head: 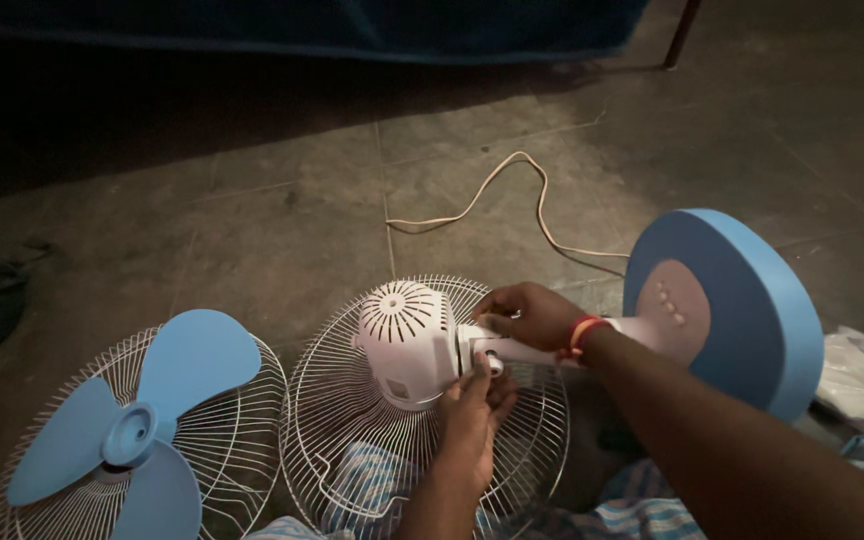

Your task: The person assembles an electric fan by attaching the motor housing to the stand and securing it with a screwdriver. They then pick up the fan blade and cage, preparing to install them.

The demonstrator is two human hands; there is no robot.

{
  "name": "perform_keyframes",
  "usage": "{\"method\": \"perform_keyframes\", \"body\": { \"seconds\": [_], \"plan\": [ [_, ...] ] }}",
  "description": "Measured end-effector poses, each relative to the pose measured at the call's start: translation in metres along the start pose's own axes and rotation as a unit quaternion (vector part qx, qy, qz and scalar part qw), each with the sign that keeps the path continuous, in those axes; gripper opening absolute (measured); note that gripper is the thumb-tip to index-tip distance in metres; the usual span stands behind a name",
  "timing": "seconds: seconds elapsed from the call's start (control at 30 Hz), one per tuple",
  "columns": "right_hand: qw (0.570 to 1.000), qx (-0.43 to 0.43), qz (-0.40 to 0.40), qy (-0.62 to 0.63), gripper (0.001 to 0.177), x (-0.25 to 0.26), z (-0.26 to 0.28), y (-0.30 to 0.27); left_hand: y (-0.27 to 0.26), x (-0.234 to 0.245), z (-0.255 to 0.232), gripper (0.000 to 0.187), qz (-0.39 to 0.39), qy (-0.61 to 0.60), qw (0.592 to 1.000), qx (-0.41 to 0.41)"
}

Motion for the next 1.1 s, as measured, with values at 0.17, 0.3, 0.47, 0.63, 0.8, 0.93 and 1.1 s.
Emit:
{"method": "perform_keyframes", "body": {
  "seconds": [0.17,0.3,0.47,0.63,0.8,0.93,1.1],
  "plan": [
    [0.997,-0.03,-0.031,-0.064,0.025,0.004,0.016,-0.011,-0.016,-0.014,-0.015,0.045,-0.065,0.157,0.985,0.001],
    [0.997,-0.01,-0.043,-0.067,0.026,0.002,0.017,-0.014,-0.055,-0.033,-0.049,0.049,-0.063,0.54,0.831,-0.116],
    [0.999,-0.035,-0.015,-0.014,0.036,-0.005,0.004,-0.003,-0.076,-0.064,-0.103,0.041,0.061,0.676,0.597,-0.428],
    [0.996,-0.009,-0.062,-0.056,0.043,-0.005,-0.011,0.005,-0.054,-0.088,-0.115,0.045,0.131,0.811,0.396,-0.411],
    [0.997,-0.044,-0.063,-0.011,0.046,-0.013,-0.015,0.006,-0.023,-0.106,-0.121,0.061,0.159,0.839,0.317,-0.413],
    [0.99,-0.116,-0.066,0.033,0.033,-0.006,-0.017,0.004,0.0,-0.112,-0.126,0.047,0.174,0.899,0.353,-0.191],
    [0.985,-0.1,-0.133,-0.044,0.031,-0.014,-0.015,0.001,0.01,-0.108,-0.118,0.039,0.19,0.915,0.322,-0.153]
  ]
}}
Point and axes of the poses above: each hand's wrist, its own y-axis towards the middle knuckle, its own x-axis out of the back of the hand, z = x × y, the point moved 1 cm from there along y, towards the middle knuckle, and after that the axes turned 11 degrees about -y, right-handed, at the moved point
